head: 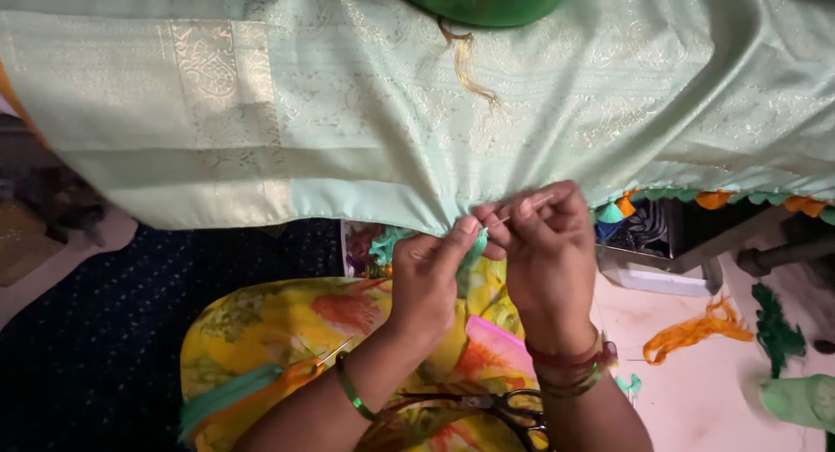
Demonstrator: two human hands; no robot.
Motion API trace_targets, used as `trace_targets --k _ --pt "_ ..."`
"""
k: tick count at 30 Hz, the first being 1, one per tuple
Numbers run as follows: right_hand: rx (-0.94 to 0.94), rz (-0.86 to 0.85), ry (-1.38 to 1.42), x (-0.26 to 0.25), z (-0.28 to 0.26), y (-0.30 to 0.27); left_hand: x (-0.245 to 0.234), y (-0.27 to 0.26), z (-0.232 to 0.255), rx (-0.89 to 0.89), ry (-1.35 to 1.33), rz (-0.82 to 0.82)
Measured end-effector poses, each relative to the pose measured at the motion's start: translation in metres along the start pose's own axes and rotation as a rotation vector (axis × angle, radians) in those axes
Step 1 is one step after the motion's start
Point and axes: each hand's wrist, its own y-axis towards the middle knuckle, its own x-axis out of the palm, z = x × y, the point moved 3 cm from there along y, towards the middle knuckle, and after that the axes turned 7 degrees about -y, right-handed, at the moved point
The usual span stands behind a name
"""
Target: Attaching and grooming decorative tassels on a fabric border.
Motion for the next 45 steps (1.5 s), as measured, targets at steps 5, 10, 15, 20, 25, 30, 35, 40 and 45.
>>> trace_targets --k 5,10,15,20,25,30,35,40,45 --pt "-0.524 -0.032 -0.587 0.007 0.007 -0.013 -0.019 0.0 -0.013 0.0 0.304 0.096" --pt "0.13 -0.024 -0.034 -0.009 0.012 0.012 -0.006 0.003 -0.009 0.031 -0.019 0.046" --pt "-0.896 -0.172 -0.774 0.006 0.022 -0.019 -0.031 0.007 -0.034 -0.009 0.0 0.126" --pt "0.162 -0.028 -0.052 -0.018 0.014 0.016 -0.019 0.009 -0.014 -0.129 -0.174 0.078" --pt "0.011 -0.086 -0.101 -0.008 0.013 0.013 -0.026 0.019 -0.023 -0.261 -0.283 0.076" --pt "0.076 -0.064 -0.4 0.03 -0.043 0.024 -0.025 0.025 -0.013 -0.265 -0.267 0.037" --pt "-0.446 -0.043 -0.477 -0.018 -0.114 0.05 -0.033 0.029 -0.013 -0.252 -0.235 0.008" --pt "-0.481 -0.05 -0.589 -0.028 -0.132 0.052 -0.037 0.027 -0.016 -0.21 -0.188 -0.012" --pt "-0.373 0.051 -0.607 -0.024 -0.141 0.032 -0.037 0.012 -0.003 0.111 0.859 -0.077"
